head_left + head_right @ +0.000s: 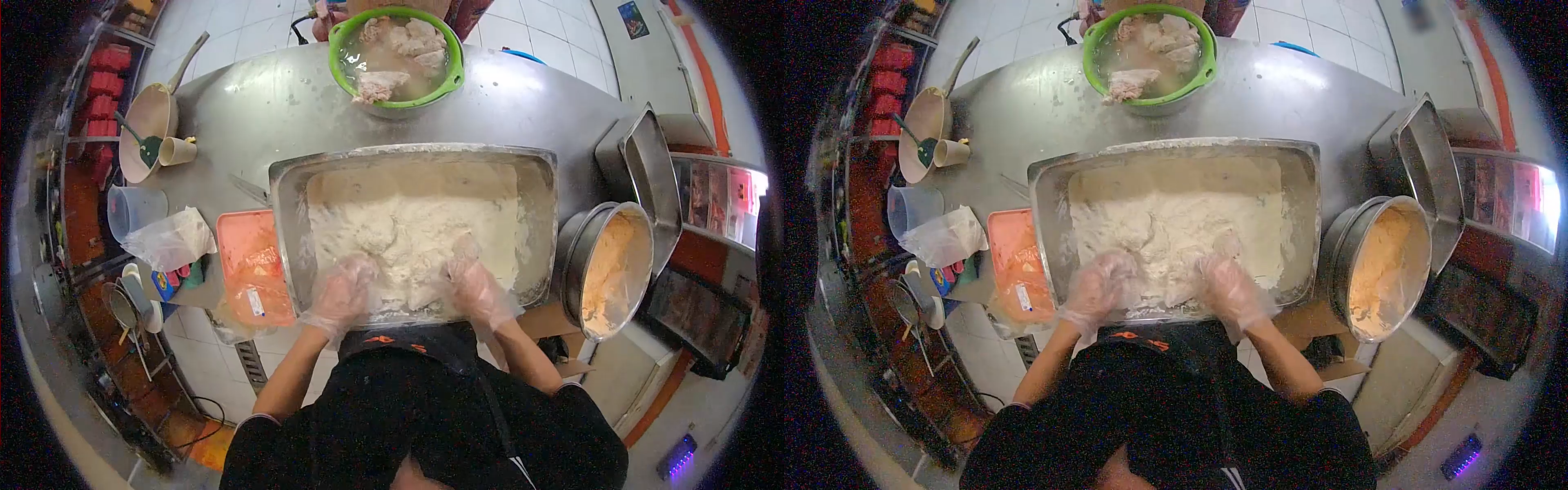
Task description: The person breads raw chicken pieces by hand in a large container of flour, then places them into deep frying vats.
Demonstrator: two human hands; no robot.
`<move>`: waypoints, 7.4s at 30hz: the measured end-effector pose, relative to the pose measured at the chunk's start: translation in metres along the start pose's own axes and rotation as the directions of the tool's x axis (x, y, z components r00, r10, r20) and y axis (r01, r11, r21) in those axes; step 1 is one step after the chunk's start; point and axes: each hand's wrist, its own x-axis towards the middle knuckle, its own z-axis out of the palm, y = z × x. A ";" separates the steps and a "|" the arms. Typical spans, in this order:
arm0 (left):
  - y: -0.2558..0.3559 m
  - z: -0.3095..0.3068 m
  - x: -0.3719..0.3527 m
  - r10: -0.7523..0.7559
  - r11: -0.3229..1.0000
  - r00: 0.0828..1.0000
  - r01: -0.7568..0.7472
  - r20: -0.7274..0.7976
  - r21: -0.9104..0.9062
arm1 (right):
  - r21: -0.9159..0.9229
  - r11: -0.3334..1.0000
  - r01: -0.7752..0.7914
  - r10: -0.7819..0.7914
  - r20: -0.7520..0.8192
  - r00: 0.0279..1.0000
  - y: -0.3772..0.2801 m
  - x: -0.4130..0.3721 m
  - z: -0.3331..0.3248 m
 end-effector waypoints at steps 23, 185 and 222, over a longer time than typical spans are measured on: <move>-0.008 -0.193 0.295 -0.138 0.984 0.825 0.177 -0.548 0.018 | -0.738 0.657 -0.155 -0.509 -0.586 0.631 0.031 0.255 -0.197; 0.089 0.035 0.058 -0.302 0.951 0.934 0.280 0.189 0.135 | -0.157 0.907 -0.390 0.398 0.019 0.917 0.157 0.018 0.171; 0.056 -0.087 0.222 0.407 0.913 0.582 -0.272 -0.704 0.303 | -0.266 0.956 -0.122 0.101 -0.094 0.990 -0.014 0.045 0.038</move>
